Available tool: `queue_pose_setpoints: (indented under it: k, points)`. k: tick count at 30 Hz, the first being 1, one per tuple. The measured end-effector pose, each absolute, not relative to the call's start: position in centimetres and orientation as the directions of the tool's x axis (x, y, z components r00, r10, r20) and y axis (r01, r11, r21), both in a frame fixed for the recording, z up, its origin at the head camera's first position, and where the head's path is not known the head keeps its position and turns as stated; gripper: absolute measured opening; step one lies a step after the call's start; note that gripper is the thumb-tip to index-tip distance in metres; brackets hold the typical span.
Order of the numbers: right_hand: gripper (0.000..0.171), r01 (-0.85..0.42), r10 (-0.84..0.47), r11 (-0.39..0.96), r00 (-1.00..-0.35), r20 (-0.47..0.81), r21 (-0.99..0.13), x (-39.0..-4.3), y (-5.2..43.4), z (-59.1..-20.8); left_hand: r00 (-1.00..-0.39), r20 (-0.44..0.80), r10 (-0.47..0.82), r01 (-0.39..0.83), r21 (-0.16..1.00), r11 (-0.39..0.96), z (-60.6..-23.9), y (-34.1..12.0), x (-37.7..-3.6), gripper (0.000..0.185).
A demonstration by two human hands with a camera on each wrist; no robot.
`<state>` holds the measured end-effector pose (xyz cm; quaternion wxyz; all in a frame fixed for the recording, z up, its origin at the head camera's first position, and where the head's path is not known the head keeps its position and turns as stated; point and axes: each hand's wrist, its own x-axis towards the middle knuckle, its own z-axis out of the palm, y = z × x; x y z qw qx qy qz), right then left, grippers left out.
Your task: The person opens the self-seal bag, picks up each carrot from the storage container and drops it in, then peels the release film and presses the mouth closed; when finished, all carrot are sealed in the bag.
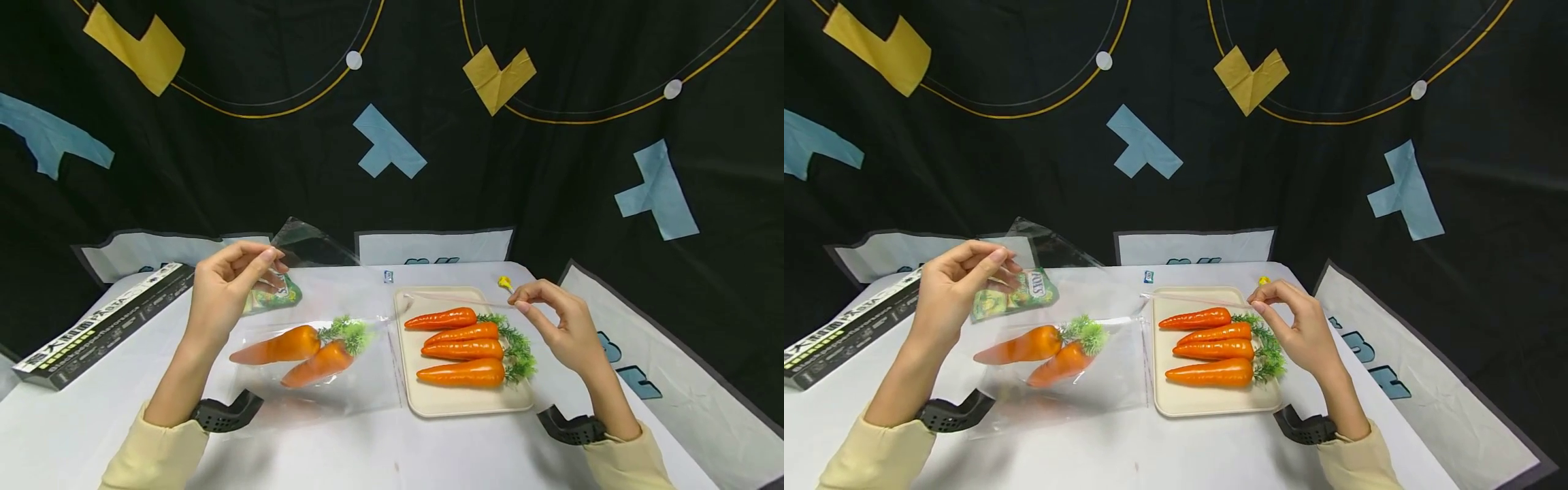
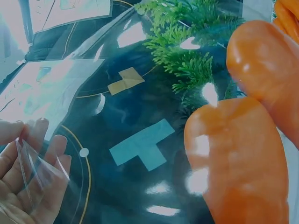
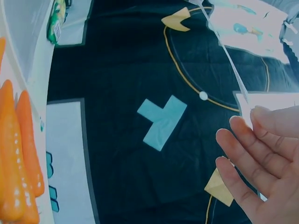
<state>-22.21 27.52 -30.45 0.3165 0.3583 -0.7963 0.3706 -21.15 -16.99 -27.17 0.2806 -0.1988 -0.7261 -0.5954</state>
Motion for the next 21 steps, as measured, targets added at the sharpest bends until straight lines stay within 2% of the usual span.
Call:
queue_pose_setpoints:
  k: [5, 10, 16, 21]
  points:
    - [0.016, -0.791, -0.320, 0.496, -0.551, 0.771, -0.359, -22.2, 28.3, -31.1, -0.762, 0.644, -0.070, 0.609, 0.749, 0.263, -27.2, -17.1, -21.1, 0.021]
    - [0.009, -0.775, -0.306, 0.525, -0.558, 0.772, -0.352, -22.3, 28.9, -31.9, -0.765, 0.639, -0.078, 0.602, 0.754, 0.263, -27.2, -17.2, -21.1, 0.021]
    - [0.021, -0.755, -0.287, 0.561, -0.563, 0.775, -0.341, -21.4, 28.6, -31.6, -0.767, 0.637, -0.081, 0.602, 0.757, 0.253, -27.2, -17.1, -21.1, 0.020]
    - [0.015, -0.731, -0.267, 0.594, -0.573, 0.775, -0.336, -19.9, 28.2, -30.8, -0.759, 0.643, -0.097, 0.609, 0.755, 0.244, -27.1, -17.2, -21.0, 0.020]
